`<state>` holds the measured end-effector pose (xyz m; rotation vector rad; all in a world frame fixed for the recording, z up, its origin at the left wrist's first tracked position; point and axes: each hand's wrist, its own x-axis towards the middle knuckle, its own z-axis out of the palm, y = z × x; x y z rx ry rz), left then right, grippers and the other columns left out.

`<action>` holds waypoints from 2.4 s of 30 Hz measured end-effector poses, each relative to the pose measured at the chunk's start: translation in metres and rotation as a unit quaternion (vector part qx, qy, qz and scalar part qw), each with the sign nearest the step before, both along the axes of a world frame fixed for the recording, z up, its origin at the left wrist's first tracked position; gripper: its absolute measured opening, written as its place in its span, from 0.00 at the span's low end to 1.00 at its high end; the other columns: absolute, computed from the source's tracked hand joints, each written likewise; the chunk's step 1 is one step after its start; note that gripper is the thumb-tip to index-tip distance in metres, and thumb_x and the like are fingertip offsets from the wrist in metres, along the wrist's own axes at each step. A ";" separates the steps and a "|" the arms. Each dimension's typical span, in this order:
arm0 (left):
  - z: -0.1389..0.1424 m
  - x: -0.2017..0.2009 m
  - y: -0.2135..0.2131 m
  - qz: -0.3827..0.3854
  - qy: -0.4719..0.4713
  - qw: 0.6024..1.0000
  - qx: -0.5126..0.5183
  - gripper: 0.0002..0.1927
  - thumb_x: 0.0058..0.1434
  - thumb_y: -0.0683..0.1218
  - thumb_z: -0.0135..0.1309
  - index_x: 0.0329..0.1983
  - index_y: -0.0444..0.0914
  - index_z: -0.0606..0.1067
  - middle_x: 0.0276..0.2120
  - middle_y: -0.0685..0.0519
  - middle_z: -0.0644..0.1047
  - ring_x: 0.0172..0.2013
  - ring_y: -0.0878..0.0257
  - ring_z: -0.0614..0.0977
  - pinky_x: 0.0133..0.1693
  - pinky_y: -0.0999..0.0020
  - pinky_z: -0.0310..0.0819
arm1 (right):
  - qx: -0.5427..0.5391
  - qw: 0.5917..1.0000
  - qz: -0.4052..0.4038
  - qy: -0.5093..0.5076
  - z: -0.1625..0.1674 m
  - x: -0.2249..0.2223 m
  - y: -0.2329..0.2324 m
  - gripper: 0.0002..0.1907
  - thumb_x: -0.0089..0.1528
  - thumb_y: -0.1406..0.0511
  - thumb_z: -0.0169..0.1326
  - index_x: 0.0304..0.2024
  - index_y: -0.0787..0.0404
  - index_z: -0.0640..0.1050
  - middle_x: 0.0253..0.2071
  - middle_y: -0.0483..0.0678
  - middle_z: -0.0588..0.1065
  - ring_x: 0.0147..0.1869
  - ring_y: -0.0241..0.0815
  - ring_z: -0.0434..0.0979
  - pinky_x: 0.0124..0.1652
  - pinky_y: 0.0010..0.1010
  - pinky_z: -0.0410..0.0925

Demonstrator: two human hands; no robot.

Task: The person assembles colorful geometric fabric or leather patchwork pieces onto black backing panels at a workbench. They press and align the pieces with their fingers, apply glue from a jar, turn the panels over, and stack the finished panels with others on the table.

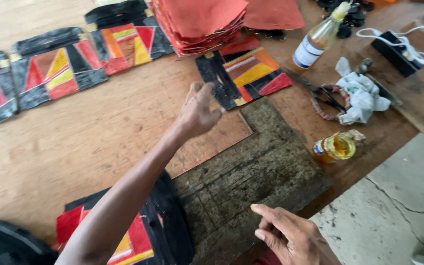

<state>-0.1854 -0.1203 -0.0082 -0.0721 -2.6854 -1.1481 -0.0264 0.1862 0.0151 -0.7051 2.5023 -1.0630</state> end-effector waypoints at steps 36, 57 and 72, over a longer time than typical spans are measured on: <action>0.060 0.194 -0.021 -0.073 -0.075 0.980 0.171 0.13 0.56 0.37 0.62 0.45 0.38 0.78 0.35 0.53 0.85 0.37 0.66 0.87 0.38 0.71 0.81 | -0.228 0.969 0.076 0.056 0.024 -0.006 -0.060 0.49 0.65 0.54 0.57 0.77 0.64 0.45 0.67 0.65 0.67 0.65 0.51 0.74 0.55 0.41 0.73; -0.008 0.123 0.019 -0.012 -0.081 0.996 0.044 0.24 0.59 0.37 0.55 0.61 0.38 0.73 0.42 0.38 0.80 0.43 0.42 0.82 0.41 0.54 0.76 | 0.089 0.950 -0.155 0.255 0.061 -0.028 0.050 0.44 0.51 0.59 0.66 0.69 0.55 0.67 0.70 0.56 0.63 0.63 0.53 0.70 0.50 0.34 0.72; -0.041 0.061 0.107 -0.091 0.100 0.988 -0.076 0.29 0.57 0.41 0.55 0.65 0.43 0.73 0.40 0.45 0.71 0.42 0.48 0.73 0.44 0.54 0.67 | 0.350 0.933 -0.023 0.084 0.049 -0.152 0.100 0.32 0.46 0.63 0.70 0.55 0.60 0.81 0.77 0.48 0.45 0.76 0.54 0.46 0.71 0.46 0.52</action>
